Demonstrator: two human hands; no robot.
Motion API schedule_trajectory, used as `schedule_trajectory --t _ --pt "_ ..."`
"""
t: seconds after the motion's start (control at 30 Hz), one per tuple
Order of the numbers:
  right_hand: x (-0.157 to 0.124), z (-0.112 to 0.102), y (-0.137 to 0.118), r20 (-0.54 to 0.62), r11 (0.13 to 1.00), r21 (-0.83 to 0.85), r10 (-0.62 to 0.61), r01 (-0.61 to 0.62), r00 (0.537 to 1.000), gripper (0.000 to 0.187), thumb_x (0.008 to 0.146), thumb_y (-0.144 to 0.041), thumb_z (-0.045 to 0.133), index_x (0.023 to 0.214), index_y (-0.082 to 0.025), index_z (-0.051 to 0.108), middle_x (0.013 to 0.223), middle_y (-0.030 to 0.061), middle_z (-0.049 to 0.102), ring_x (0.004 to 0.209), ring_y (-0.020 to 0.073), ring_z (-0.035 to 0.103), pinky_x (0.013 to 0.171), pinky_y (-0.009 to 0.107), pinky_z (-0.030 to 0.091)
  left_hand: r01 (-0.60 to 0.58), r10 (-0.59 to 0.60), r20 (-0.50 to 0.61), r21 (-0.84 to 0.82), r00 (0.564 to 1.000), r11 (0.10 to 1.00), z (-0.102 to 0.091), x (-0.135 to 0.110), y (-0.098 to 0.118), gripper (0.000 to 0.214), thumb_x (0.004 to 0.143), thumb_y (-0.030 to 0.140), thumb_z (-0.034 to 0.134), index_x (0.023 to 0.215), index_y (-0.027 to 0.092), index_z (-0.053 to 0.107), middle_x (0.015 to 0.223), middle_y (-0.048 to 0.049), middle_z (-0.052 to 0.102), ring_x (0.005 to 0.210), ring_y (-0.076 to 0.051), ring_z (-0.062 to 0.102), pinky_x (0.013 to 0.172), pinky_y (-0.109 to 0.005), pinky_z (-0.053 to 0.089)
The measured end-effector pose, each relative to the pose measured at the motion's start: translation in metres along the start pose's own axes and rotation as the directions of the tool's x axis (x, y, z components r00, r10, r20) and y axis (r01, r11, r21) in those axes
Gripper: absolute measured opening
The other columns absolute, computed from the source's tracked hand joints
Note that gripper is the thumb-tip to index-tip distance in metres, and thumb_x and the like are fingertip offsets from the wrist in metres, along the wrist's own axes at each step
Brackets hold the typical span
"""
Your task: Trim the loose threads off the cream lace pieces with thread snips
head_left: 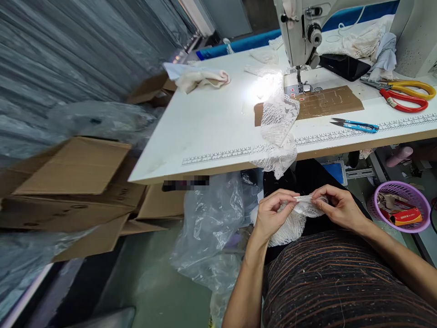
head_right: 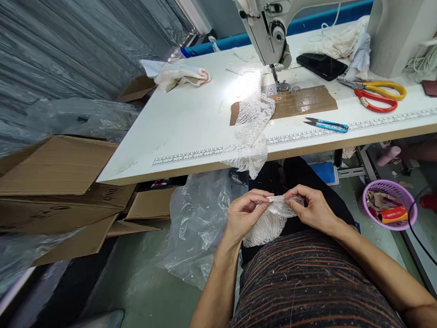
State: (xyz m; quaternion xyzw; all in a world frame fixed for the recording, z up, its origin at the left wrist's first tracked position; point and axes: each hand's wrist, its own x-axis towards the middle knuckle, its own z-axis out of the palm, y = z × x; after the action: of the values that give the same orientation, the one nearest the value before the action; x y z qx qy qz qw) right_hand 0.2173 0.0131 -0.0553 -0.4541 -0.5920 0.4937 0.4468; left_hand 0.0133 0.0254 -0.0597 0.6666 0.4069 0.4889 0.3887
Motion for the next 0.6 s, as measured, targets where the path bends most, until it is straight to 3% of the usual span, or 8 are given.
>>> schedule_trajectory --t 0.2,0.6 --pt "0.0010 -0.0009 -0.0025 -0.001 0.996 -0.008 -0.089 0.089 0.996 0.014 0.083 -0.020 0.060 0.076 -0.022 0.072 0.092 0.0059 0.074 0.083 0.0182 0.069 0.076 0.032 0.055 -0.002 0.002 -0.008 -0.012 1.000 1.000 0.0008 0.0010 0.0019 0.005 0.081 0.018 0.073 0.077 0.019 0.075 0.084 -0.0075 0.078 0.076 -0.017 0.073 0.069 -0.028 0.058" --pt "0.0012 -0.0012 -0.0021 -0.020 0.998 0.018 -0.068 0.068 0.998 0.012 0.084 -0.027 0.066 0.075 -0.022 0.072 0.092 0.0068 0.074 0.084 0.0186 0.068 0.078 0.034 0.055 0.088 -0.090 -0.019 -0.099 0.996 0.991 0.0043 0.0003 0.0009 0.008 0.080 0.026 0.076 0.080 0.018 0.074 0.084 -0.0079 0.078 0.078 -0.018 0.073 0.072 -0.029 0.059"
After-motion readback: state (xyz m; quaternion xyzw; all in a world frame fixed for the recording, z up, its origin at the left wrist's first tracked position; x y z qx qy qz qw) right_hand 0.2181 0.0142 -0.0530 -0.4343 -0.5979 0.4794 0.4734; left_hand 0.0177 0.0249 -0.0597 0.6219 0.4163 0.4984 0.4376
